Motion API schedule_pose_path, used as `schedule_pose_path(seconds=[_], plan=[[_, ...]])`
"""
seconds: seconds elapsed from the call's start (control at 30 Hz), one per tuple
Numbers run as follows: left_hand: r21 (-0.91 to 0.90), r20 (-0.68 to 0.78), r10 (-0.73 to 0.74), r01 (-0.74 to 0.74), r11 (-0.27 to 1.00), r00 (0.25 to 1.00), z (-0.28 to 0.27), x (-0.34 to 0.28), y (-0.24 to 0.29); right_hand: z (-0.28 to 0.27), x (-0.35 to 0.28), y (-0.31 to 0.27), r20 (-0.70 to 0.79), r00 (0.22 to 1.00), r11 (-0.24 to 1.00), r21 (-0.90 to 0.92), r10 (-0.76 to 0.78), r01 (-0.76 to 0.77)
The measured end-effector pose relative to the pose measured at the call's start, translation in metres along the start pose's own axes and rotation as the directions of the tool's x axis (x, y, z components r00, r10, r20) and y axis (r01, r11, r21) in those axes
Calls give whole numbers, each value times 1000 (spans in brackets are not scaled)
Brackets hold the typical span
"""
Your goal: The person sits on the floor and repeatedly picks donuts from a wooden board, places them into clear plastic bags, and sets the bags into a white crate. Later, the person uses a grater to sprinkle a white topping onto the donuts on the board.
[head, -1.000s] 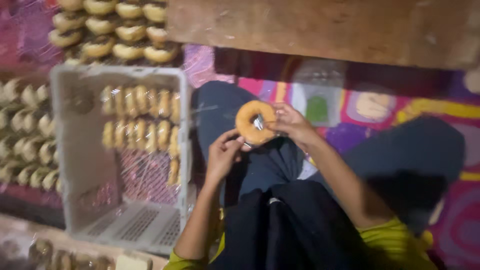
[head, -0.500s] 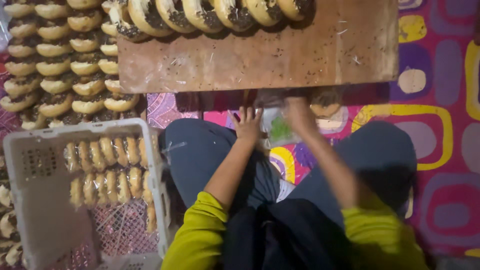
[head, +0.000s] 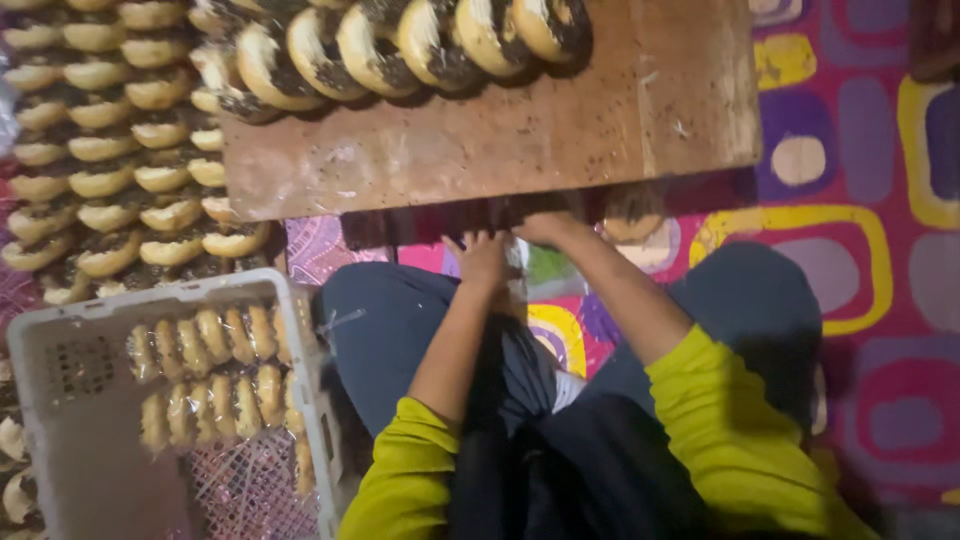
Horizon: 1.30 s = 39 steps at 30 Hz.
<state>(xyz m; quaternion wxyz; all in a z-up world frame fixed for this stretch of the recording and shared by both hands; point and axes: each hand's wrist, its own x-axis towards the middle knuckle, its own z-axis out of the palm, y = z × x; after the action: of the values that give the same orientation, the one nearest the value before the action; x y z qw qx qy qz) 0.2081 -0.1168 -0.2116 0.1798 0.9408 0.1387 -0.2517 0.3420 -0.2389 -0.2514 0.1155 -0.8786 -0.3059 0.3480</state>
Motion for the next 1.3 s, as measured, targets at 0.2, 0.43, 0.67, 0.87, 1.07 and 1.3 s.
schedule_pose_path(seconds=[0.2, 0.43, 0.67, 0.87, 1.07, 1.3], plan=[[-34, -15, 56, -57, 998, 998, -19, -12, 11, -30, -26, -9, 129, 992, 998, -62, -13, 21], [-948, -197, -191, -237, -212, 962, -34, -91, 17, -65, -193, -58, -538, 723, 639, 383, -433, 667], [-605, 73, -112, -46, -795, 991, -77, -110, -16, -128, -192, -88, -707, 669, 437, 540, -227, 719], [-563, 125, -94, -7, -826, 988, -94, -113, -31, -263, -54, -83, -649, 633, 871, 483, 422, -86], [-525, 68, -166, -106, -845, 984, -59, -120, -33, -258, -71, -74, -613, 662, 882, 441, 432, -167], [-432, 111, -127, -67, -900, 986, -8, -135, -70, -148, -224, -12, -837, 530, 990, 130, 136, -49]])
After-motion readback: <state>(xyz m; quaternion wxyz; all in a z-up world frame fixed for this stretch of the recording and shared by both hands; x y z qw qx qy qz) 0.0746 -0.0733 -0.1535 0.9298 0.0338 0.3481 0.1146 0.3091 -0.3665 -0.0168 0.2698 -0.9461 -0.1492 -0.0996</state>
